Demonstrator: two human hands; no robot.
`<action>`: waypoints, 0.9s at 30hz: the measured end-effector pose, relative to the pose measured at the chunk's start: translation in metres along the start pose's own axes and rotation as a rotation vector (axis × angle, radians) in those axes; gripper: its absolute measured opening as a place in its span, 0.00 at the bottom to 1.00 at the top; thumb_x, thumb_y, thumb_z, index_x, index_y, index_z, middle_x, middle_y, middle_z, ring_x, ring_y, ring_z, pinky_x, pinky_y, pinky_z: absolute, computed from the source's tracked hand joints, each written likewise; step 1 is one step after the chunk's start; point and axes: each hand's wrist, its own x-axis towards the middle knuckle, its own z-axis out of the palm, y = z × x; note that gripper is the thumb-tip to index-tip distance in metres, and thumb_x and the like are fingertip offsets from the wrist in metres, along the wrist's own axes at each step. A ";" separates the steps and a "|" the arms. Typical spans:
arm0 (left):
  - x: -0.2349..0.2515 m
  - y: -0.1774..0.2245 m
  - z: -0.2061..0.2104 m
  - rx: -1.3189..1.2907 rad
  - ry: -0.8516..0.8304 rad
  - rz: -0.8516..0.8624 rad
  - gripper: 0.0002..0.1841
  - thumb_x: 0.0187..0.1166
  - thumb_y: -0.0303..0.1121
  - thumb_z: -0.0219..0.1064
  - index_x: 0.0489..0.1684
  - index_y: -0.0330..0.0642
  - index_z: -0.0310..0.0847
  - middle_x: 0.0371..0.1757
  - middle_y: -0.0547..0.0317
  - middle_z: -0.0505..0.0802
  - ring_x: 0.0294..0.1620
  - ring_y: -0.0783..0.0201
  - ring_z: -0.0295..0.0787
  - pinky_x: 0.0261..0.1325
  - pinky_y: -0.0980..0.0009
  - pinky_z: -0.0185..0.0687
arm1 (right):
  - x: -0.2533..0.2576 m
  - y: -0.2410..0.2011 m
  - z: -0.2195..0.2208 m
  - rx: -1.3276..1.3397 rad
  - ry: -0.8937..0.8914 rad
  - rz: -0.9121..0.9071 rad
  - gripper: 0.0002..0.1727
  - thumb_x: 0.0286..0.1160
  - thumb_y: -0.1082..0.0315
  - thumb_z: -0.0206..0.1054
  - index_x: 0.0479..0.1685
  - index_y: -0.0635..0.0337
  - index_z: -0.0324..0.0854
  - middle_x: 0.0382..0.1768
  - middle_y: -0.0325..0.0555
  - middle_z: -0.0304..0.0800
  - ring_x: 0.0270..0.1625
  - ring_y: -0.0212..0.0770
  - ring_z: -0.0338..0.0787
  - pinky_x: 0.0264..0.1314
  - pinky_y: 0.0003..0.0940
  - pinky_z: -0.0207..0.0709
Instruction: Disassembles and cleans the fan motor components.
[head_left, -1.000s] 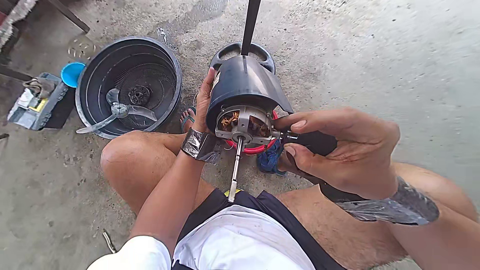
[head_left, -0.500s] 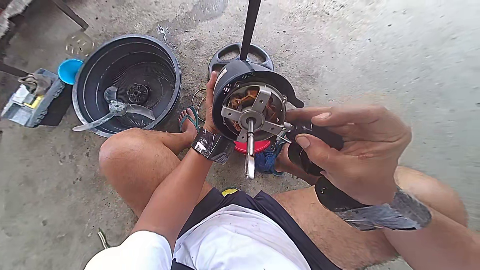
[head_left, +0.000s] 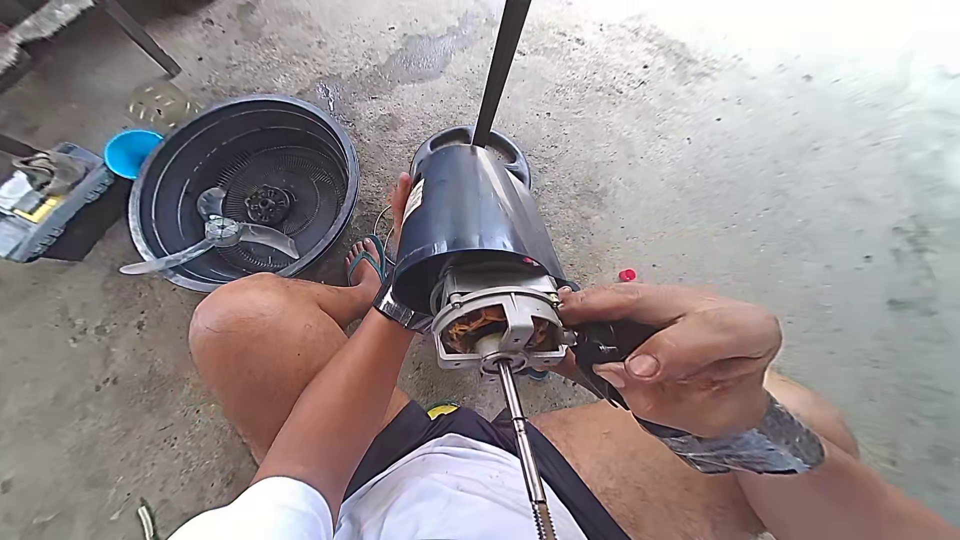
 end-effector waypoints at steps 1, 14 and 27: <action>-0.001 0.004 0.007 -0.040 -0.140 0.034 0.20 0.93 0.33 0.37 0.42 0.48 0.80 0.35 0.71 0.92 0.39 0.85 0.88 0.45 0.84 0.85 | 0.001 -0.001 -0.002 -0.007 -0.007 -0.002 0.14 0.67 0.77 0.75 0.49 0.51 0.86 0.58 0.56 0.93 0.62 0.54 0.93 0.64 0.48 0.91; -0.069 0.061 0.078 -0.110 -0.270 -0.287 0.22 0.87 0.58 0.53 0.49 0.56 0.87 0.41 0.64 0.94 0.43 0.71 0.92 0.43 0.69 0.91 | -0.009 0.014 -0.027 0.208 0.068 0.197 0.31 0.71 0.64 0.74 0.76 0.36 0.73 0.62 0.40 0.92 0.60 0.37 0.93 0.65 0.33 0.86; -0.074 0.046 0.061 0.148 -0.028 -0.438 0.27 0.82 0.67 0.51 0.48 0.57 0.85 0.38 0.64 0.93 0.36 0.69 0.91 0.34 0.66 0.89 | -0.027 0.028 0.034 -0.577 0.258 0.352 0.67 0.38 0.54 0.96 0.89 0.53 0.57 0.72 0.47 0.82 0.69 0.35 0.86 0.74 0.35 0.84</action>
